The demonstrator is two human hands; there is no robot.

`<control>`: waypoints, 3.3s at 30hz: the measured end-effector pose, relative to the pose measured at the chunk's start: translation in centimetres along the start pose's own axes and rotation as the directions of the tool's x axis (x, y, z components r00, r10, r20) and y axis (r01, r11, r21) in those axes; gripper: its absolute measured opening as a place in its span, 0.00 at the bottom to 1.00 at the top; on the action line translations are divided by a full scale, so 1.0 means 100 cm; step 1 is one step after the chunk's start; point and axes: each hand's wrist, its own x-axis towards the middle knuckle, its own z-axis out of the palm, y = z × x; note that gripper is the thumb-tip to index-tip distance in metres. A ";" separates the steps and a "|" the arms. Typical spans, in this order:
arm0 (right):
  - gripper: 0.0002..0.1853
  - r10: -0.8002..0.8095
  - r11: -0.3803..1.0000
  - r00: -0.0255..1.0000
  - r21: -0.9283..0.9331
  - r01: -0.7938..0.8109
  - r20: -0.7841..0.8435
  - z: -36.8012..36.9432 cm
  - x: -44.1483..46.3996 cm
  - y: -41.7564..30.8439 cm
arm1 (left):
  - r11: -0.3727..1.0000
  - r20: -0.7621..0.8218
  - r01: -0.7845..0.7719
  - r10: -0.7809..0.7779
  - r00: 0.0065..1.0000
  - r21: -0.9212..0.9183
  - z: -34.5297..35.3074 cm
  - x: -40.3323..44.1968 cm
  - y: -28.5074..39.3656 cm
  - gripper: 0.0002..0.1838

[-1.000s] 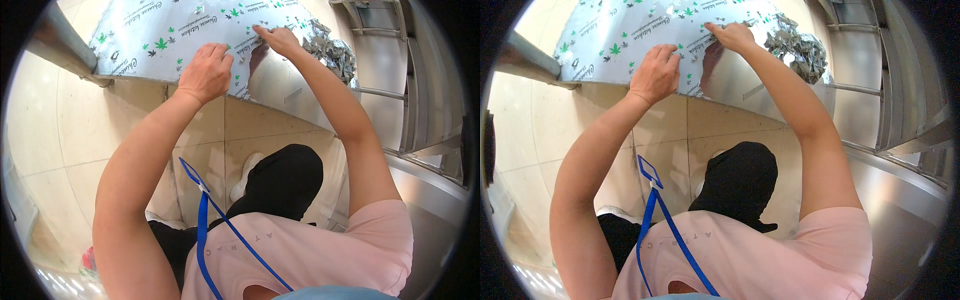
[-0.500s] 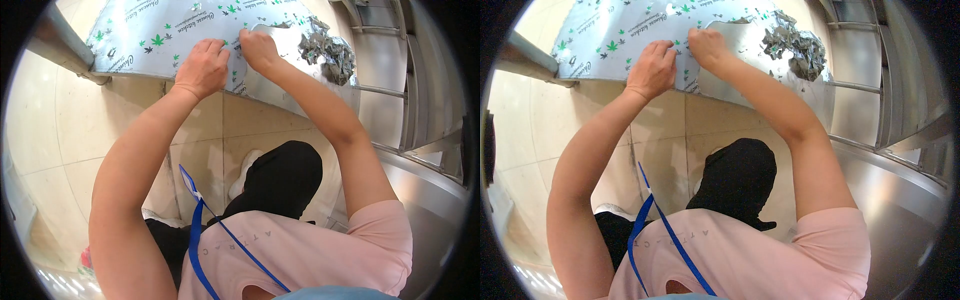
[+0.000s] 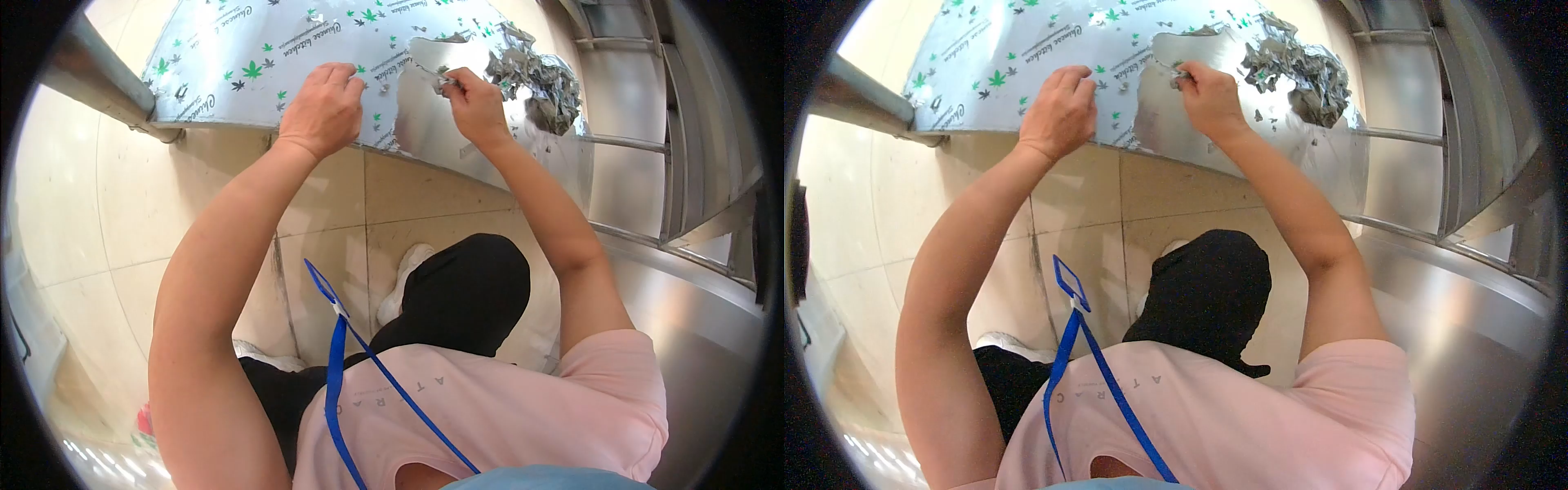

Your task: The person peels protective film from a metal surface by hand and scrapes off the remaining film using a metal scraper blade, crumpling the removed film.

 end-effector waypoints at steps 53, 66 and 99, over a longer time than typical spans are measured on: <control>0.19 0.466 0.610 0.857 0.621 -0.491 0.220 -0.093 0.092 0.263 | 0.998 0.074 0.050 -0.051 0.996 0.028 -0.006 0.004 0.007 0.05; 0.10 0.386 0.629 0.905 0.666 -0.400 0.179 -0.094 0.090 0.254 | 0.998 0.065 0.046 -0.048 0.997 0.030 -0.005 0.003 0.006 0.05; 0.15 -0.454 0.873 0.877 -0.274 0.403 -0.156 0.033 -0.146 0.099 | 0.945 0.023 0.162 -0.162 0.987 -0.286 -0.001 0.000 -0.016 0.06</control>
